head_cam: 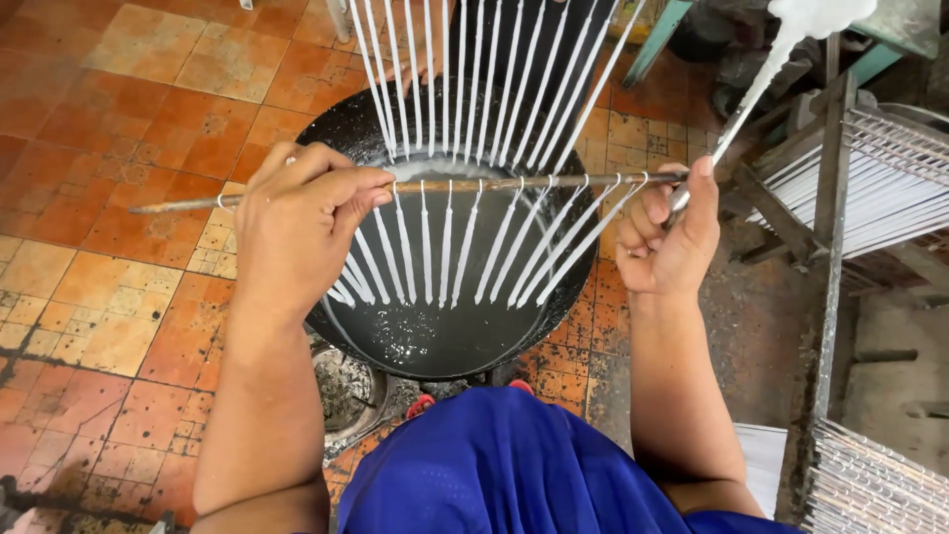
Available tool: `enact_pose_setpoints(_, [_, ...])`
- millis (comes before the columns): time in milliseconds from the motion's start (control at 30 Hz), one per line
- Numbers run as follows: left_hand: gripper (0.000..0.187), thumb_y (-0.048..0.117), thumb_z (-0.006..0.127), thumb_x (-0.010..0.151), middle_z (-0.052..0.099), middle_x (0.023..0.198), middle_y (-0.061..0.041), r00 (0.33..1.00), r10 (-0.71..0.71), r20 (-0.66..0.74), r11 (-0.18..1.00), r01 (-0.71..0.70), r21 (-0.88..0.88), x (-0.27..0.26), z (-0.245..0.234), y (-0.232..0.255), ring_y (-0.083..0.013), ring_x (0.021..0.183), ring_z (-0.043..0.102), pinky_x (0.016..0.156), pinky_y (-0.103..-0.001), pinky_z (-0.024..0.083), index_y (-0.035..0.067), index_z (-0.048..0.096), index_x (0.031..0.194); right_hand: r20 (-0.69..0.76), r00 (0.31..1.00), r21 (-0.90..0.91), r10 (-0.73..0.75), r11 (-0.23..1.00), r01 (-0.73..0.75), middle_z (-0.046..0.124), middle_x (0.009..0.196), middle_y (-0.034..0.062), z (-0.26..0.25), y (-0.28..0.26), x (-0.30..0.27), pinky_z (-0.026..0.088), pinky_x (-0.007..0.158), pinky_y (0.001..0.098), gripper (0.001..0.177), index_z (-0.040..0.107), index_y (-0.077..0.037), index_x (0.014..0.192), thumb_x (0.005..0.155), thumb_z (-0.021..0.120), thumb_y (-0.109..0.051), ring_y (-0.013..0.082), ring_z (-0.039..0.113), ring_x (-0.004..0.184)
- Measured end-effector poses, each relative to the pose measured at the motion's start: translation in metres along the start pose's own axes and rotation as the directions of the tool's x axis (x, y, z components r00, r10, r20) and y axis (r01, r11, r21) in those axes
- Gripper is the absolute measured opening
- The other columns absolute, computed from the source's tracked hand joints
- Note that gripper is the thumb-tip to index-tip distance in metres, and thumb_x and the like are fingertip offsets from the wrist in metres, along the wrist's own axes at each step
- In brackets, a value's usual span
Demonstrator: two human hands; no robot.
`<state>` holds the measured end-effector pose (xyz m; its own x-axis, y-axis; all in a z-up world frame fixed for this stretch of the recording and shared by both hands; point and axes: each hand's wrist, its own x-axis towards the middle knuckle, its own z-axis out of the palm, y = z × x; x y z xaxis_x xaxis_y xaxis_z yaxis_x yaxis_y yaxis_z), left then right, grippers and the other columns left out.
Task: Dipping multiple candle wicks attached to a wooden rod into a vat of molten wax and hanging them to dry.
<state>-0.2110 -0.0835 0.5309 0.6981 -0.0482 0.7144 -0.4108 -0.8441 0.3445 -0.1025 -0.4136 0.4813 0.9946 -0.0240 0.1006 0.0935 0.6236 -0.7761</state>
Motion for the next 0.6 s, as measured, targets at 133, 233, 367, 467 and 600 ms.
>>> enact_pose_setpoints(133, [0.007, 0.023, 0.076, 0.104, 0.065, 0.083, 0.000, 0.998, -0.034, 0.061, 0.999, 0.034, 0.011, 0.003, -0.002, 0.000, -0.0249, 0.091, 0.063, 0.073, -0.036, 0.053, 0.019, 0.082, 0.104, 0.028, 1.000, 0.004, 0.000, 1.000, 0.000, 0.037, 0.055, -0.0057, -0.008, 0.002, 0.004, 0.022, 0.033, 0.0155, 0.032, 0.063, -0.017, 0.098, 0.104, 0.054, -0.048, 0.0016, 0.024, 0.038])
enact_pose_setpoints(233, [0.007, 0.022, 0.076, 0.104, 0.065, 0.082, 0.000, 0.998, -0.038, 0.047, 0.999, 0.038, 0.010, 0.005, -0.003, -0.001, -0.0239, 0.090, 0.063, 0.073, -0.036, 0.053, 0.019, 0.082, 0.106, -0.004, 0.999, -0.001, -0.040, 0.999, 0.040, 0.035, 0.055, -0.0037, -0.009, 0.003, 0.007, 0.023, 0.034, 0.0165, 0.028, 0.065, -0.015, 0.097, 0.106, 0.056, -0.040, 0.0035, 0.023, 0.038])
enact_pose_setpoints(367, [0.018, 0.021, 0.080, 0.100, 0.067, 0.084, -0.004, 0.998, -0.032, 0.057, 0.999, 0.032, 0.000, 0.006, -0.004, -0.001, -0.0258, 0.091, 0.063, 0.073, -0.038, 0.054, 0.014, 0.082, 0.117, -0.030, 0.996, 0.000, -0.079, 0.997, 0.079, 0.034, 0.053, -0.0005, -0.011, 0.001, 0.006, 0.026, 0.033, 0.0190, 0.030, 0.066, -0.014, 0.097, 0.106, 0.054, -0.040, 0.0062, 0.024, 0.037])
enact_pose_setpoints(467, [0.037, 0.030, 0.084, 0.093, 0.066, 0.098, -0.004, 0.998, 0.025, 0.062, 0.996, -0.030, 0.090, 0.007, -0.006, -0.002, -0.0264, 0.097, 0.058, 0.083, -0.041, 0.047, 0.014, 0.079, 0.126, -0.097, 0.992, 0.008, -0.075, 0.997, 0.076, 0.041, 0.053, -0.0004, 0.008, -0.009, 0.001, 0.024, 0.035, 0.0211, 0.029, 0.066, -0.012, 0.091, 0.102, 0.060, -0.039, 0.0064, 0.028, 0.037])
enact_pose_setpoints(600, [0.048, 0.061, 0.068, 0.099, 0.064, 0.127, -0.003, 0.969, 0.232, -0.083, 0.937, -0.200, 0.285, 0.024, -0.002, 0.020, -0.0295, 0.114, 0.056, 0.102, -0.048, 0.034, 0.025, 0.071, 0.131, -0.225, 0.974, 0.007, -0.029, 0.999, 0.031, 0.045, 0.053, -0.0011, 0.022, -0.016, 0.000, 0.021, 0.038, 0.0234, 0.030, 0.064, -0.010, 0.085, 0.097, 0.065, -0.037, 0.0066, 0.030, 0.038])
